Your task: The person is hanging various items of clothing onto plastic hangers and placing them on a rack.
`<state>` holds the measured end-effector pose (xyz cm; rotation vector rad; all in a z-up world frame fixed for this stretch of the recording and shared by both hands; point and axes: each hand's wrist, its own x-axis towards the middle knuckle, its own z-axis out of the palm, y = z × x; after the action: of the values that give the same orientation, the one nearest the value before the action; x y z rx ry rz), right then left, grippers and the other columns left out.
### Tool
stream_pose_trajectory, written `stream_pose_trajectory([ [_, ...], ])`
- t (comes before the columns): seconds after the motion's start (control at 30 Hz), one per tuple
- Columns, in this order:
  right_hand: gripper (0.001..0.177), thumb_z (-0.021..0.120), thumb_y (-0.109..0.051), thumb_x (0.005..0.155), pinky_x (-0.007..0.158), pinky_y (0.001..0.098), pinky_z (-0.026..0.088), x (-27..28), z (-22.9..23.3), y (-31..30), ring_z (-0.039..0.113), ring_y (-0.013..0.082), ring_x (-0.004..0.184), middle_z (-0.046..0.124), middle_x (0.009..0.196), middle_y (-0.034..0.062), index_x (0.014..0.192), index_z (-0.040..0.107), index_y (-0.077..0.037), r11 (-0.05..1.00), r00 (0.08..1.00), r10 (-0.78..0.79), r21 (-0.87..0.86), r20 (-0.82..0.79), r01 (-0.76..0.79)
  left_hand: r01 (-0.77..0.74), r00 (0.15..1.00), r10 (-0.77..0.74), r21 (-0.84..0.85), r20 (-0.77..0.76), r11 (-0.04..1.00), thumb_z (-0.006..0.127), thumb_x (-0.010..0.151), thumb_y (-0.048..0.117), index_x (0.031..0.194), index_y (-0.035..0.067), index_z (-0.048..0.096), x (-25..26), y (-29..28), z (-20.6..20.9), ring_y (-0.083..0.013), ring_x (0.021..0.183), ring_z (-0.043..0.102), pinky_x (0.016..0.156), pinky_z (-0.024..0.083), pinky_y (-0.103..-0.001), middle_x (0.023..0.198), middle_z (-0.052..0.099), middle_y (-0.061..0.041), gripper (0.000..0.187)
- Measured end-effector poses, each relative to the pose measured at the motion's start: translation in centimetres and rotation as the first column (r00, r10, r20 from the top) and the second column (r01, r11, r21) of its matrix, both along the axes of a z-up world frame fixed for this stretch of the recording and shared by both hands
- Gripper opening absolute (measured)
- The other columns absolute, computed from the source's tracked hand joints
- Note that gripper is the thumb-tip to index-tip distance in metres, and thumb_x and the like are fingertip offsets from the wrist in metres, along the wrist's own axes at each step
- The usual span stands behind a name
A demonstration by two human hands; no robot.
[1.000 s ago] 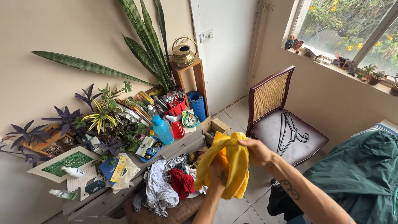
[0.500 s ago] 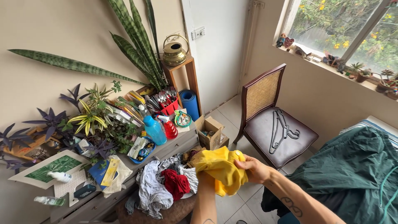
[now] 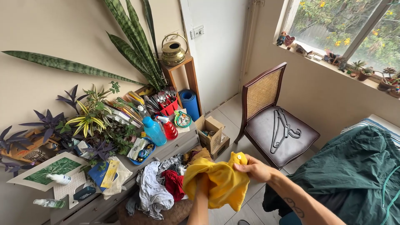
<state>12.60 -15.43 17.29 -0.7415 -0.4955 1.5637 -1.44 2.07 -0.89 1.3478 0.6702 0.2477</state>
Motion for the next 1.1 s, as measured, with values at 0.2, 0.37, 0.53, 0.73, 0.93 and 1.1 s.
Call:
stream_pose_trajectory([
  [0.2, 0.047, 0.059, -0.047, 0.094, 0.081, 0.0345, 0.059, 3.6, -3.3, 0.7, 0.071, 0.0119, 0.085, 0.073, 0.096, 0.0017, 0.113, 0.070, -0.005, 0.975, 0.849, -0.025, -0.176, 0.528, 0.138, 0.013, 0.981, -0.007, 0.031, -0.193, 0.999, 0.073, 0.089, 0.013, 0.120, 0.007, 0.063, -3.9, 1.4, 0.3, -0.0210, 0.093, 0.069, 0.082, 0.054, -0.038, 0.108, 0.069, -0.013, 0.034],
  [0.37, 0.048, 0.059, -0.043, 0.096, 0.098, 0.0368, 0.054, 5.4, -7.9, -2.3, 0.070, 0.0189, 0.108, 0.073, 0.118, 0.0088, 0.121, 0.065, -0.002, 0.901, 0.926, -0.281, -0.264, 0.252, 0.345, -0.365, 0.883, 0.460, -0.480, 0.091, 0.798, 0.063, 0.095, 0.012, 0.112, 0.012, 0.062, -8.5, 3.9, 7.7, -0.0188, 0.093, 0.068, 0.081, 0.056, -0.037, 0.105, 0.071, -0.008, 0.017],
  [0.53, 0.055, 0.061, -0.040, 0.089, 0.101, 0.0436, 0.051, 2.6, -3.2, -2.2, 0.068, 0.0286, 0.114, 0.071, 0.126, 0.0151, 0.128, 0.062, -0.002, 0.890, 0.912, -0.402, -0.269, -0.082, 0.368, -0.191, 0.898, 0.413, -0.710, 0.154, 0.678, 0.049, 0.098, 0.010, 0.118, 0.005, 0.060, -9.6, 2.3, -2.1, -0.0259, 0.101, 0.069, 0.088, 0.060, -0.044, 0.115, 0.070, -0.012, 0.023],
  [0.73, 0.055, 0.069, -0.031, 0.086, 0.102, 0.0448, 0.051, -0.6, -1.3, 1.7, 0.068, 0.0290, 0.112, 0.070, 0.123, 0.0166, 0.129, 0.059, 0.000, 0.996, 0.994, -0.087, -0.005, -0.067, 0.087, 0.084, 0.996, -0.038, -0.797, 0.077, 0.598, 0.051, 0.106, 0.020, 0.144, 0.007, 0.053, -5.7, -3.4, -6.5, -0.0206, 0.118, 0.070, 0.098, 0.059, -0.037, 0.135, 0.067, -0.010, 0.040],
  [0.93, 0.050, 0.073, -0.025, 0.094, 0.100, 0.0428, 0.051, 1.8, -3.0, -0.2, 0.067, 0.0258, 0.108, 0.069, 0.118, 0.0151, 0.130, 0.058, 0.005, 0.996, 0.995, 0.054, -0.073, 0.083, -0.048, -0.169, 0.980, 0.193, -0.676, -0.041, 0.717, 0.061, 0.094, 0.022, 0.138, 0.018, 0.050, -5.8, -1.9, -1.2, -0.0275, 0.105, 0.067, 0.080, 0.054, -0.043, 0.128, 0.067, -0.013, 0.046],
  [1.1, 0.053, 0.069, -0.031, 0.083, 0.098, 0.0407, 0.053, 5.6, -4.5, -4.3, 0.070, 0.0264, 0.108, 0.073, 0.118, 0.0151, 0.125, 0.060, 0.000, 0.960, 0.978, -0.195, -0.193, 0.071, 0.205, -0.406, 0.719, 0.687, -0.735, 0.111, 0.543, 0.070, 0.086, 0.007, 0.122, 0.012, 0.058, -10.1, 1.1, 5.1, -0.0276, 0.111, 0.064, 0.096, 0.055, -0.044, 0.124, 0.065, -0.011, 0.037],
])
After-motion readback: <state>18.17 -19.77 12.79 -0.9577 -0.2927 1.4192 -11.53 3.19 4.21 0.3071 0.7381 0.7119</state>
